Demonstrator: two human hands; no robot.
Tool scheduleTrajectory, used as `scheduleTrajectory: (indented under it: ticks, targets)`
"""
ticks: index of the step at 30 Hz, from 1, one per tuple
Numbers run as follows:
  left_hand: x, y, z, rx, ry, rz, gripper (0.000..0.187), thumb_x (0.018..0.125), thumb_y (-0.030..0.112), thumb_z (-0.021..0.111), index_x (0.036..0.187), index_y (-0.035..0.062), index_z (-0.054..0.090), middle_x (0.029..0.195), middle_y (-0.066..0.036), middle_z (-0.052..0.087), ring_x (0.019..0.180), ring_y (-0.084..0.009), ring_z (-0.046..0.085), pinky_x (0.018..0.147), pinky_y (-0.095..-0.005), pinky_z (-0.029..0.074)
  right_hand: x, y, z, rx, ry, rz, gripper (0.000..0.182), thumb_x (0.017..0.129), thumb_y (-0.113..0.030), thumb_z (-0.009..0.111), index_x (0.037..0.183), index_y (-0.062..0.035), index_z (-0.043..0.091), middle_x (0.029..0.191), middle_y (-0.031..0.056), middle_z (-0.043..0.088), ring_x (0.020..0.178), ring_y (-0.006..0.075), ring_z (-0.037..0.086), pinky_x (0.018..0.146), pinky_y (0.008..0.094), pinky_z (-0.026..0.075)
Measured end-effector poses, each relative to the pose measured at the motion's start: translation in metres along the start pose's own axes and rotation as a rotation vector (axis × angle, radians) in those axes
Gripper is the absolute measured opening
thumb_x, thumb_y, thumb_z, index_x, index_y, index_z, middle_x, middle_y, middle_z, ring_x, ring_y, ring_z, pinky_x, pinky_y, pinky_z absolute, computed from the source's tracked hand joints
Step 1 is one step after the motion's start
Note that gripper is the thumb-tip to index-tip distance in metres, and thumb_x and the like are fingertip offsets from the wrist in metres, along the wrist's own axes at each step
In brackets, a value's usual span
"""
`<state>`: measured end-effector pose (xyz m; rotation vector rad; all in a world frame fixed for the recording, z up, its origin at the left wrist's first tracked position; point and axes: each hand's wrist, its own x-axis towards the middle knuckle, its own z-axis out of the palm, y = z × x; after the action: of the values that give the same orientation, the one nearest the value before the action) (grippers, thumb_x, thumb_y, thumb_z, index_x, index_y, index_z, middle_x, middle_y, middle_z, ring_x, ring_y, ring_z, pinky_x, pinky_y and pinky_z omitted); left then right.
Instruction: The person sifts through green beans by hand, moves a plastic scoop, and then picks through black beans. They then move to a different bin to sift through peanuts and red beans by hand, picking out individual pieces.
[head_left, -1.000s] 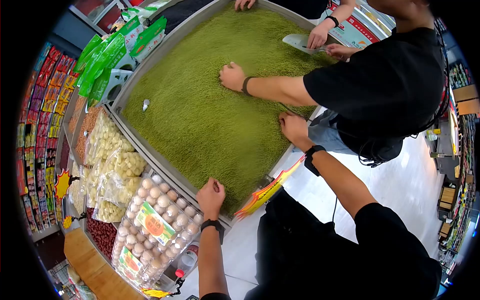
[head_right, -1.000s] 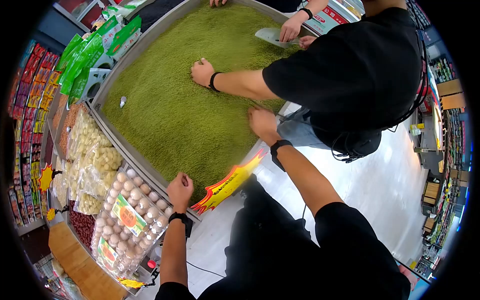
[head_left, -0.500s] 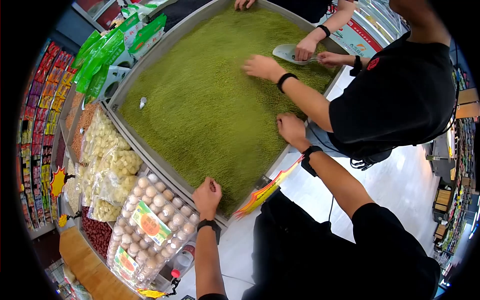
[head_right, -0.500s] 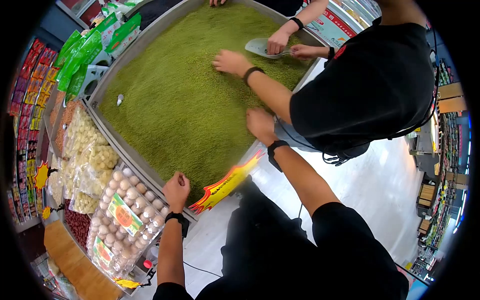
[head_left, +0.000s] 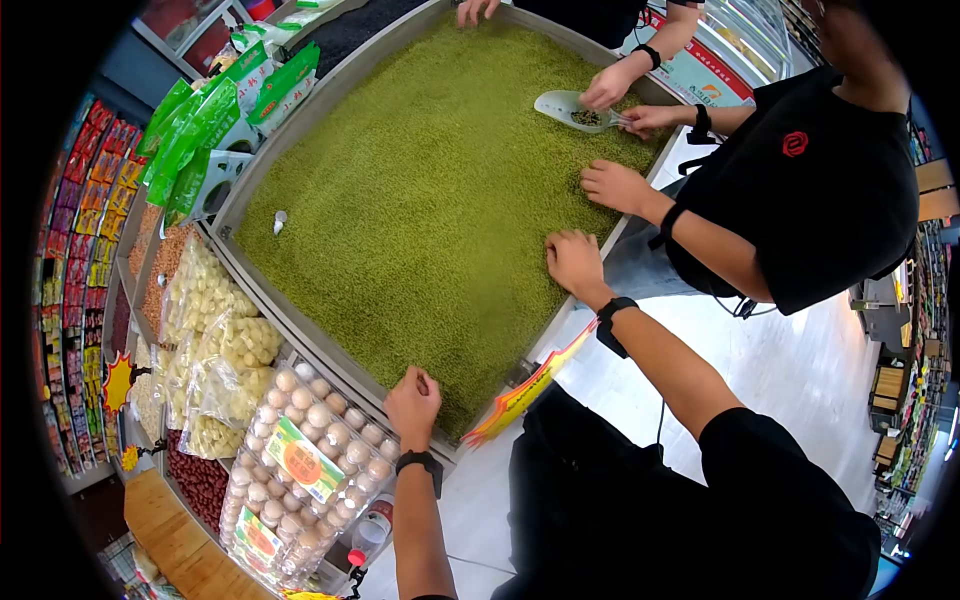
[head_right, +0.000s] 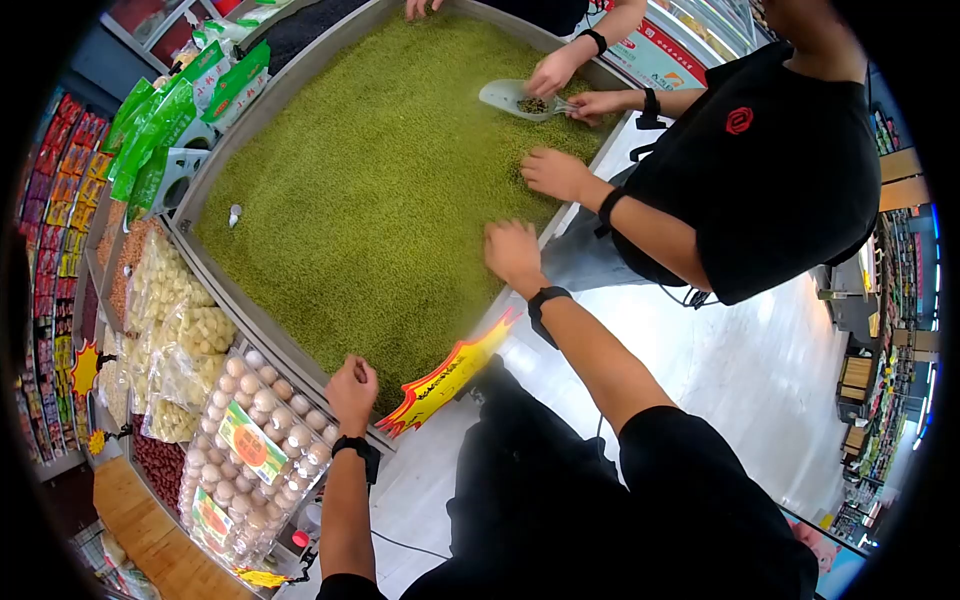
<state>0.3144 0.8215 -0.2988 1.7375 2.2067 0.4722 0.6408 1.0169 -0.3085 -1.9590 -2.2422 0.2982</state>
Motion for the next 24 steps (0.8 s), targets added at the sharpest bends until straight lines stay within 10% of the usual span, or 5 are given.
scheduleTrajectory:
  ticks: [14,20,24]
  targets:
    - [0.0,0.001,-0.003,-0.025,0.005,-0.016,0.008,0.085,0.017,0.066,0.082,0.0097,0.063,0.061,-0.007,0.062,0.059,-0.0306,0.064,0.056,-0.0441,0.049,0.0,-0.004,0.002,-0.008,0.043,-0.023,0.038,0.094,-0.04,0.061,0.117,-0.0096,0.067,0.114,0.0115,0.068,0.117,0.03,0.058,0.101,0.0493,0.041]
    - [0.001,-0.007,0.0,0.008,0.04,0.084,0.022,0.083,0.02,0.069,0.101,0.009,0.067,0.128,-0.01,0.061,0.119,-0.0321,0.056,0.094,-0.0447,0.048,0.002,-0.001,0.01,-0.056,-0.007,-0.01,0.052,0.095,-0.049,0.057,0.119,-0.0036,0.065,0.113,0.0187,0.068,0.11,0.0374,0.062,0.093,0.0481,0.051]
    - [0.001,-0.006,0.001,0.105,-0.046,0.076,0.023,0.086,0.026,0.067,0.104,0.0127,0.069,0.118,-0.005,0.067,0.11,-0.0257,0.062,0.093,-0.0439,0.047,0.003,-0.006,-0.004,-0.028,-0.072,0.022,0.042,0.096,-0.042,0.058,0.11,-0.0035,0.066,0.108,0.0188,0.068,0.104,0.0374,0.064,0.09,0.0473,0.052]
